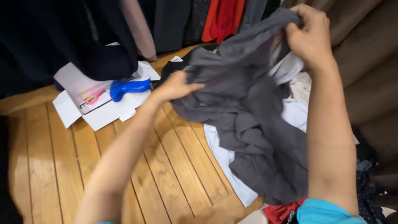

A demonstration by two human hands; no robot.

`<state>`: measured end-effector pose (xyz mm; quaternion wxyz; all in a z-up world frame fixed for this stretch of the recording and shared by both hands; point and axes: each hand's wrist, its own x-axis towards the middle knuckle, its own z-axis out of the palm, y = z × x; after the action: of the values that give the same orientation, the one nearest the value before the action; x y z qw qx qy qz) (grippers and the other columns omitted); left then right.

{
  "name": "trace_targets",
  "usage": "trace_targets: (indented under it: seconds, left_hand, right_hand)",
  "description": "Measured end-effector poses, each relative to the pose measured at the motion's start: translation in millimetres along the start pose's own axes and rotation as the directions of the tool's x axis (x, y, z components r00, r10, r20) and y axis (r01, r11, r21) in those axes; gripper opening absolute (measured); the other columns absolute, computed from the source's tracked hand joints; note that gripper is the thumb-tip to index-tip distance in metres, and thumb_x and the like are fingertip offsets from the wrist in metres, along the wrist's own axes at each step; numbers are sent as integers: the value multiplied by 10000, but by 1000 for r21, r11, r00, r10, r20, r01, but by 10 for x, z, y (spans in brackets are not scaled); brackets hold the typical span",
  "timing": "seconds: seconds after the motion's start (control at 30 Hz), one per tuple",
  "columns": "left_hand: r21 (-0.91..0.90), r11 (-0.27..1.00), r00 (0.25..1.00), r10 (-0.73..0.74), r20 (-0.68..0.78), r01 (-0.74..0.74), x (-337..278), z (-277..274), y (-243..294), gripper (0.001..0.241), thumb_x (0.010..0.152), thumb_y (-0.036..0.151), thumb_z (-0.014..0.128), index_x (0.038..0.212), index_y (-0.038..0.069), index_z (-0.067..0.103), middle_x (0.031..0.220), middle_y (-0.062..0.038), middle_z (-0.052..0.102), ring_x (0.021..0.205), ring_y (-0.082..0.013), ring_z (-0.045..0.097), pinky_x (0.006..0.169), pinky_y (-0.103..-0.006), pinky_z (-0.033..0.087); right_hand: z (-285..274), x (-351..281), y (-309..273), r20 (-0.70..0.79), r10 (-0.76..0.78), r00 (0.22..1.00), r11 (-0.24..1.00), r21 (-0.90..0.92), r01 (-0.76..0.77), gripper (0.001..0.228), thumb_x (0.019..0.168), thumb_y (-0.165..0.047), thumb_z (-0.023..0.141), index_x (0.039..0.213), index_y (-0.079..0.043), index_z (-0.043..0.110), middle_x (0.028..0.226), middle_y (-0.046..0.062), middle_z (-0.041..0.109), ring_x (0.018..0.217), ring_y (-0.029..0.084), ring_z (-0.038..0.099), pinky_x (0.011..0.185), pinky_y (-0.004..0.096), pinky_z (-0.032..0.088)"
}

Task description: The person folds a light gray long-sleeved shirt on a wooden table, smoothing the fabric and aligning the sleeves. They then pick up a dark gray long-sleeved shirt, unfold it, and begin folding it in the same manner.

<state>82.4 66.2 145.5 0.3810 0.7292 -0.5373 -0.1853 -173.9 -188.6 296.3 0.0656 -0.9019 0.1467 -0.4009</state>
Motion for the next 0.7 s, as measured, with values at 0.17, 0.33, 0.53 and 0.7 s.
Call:
trace_targets:
  seconds: [0.17,0.33,0.53,0.7]
  left_hand:
    - [-240,967,990,-108,-95,83,-731,-727,-242,290,885,263,736,1138,121,731,1092,73,693,961,-56,617,850,-235,538]
    - [-334,939,982,-131,-136,79,-1576,-1302,-64,227,887,133,725,1111,122,692,1058,100,658,991,-43,587,851,-229,516]
    - [-281,916,930,-335,-150,285,-2593,-1795,-149,247,819,95,714,1065,69,713,990,11,723,871,-107,668,767,-265,574]
    - [-201,898,908,-412,-76,391,-3529,-2233,113,309,832,101,690,1135,42,685,1075,-19,748,973,-144,689,885,-306,574]
  right_hand:
    - [-106,-170,-671,124,163,979,873,445,-201,246,974,92,536,1133,-65,639,908,64,671,768,107,629,687,245,533]
    - [-116,-208,-1276,309,85,947,915,352,-197,206,947,1,679,1123,-99,721,982,-17,696,855,46,599,727,194,458]
    - [22,-310,-2314,594,179,784,886,250,-391,243,1059,-259,729,859,-120,732,735,-81,608,673,22,527,539,222,403]
    - [468,-327,-2825,621,-105,777,711,593,-378,122,1005,-47,673,1117,-87,697,1022,-6,715,961,37,643,871,154,492]
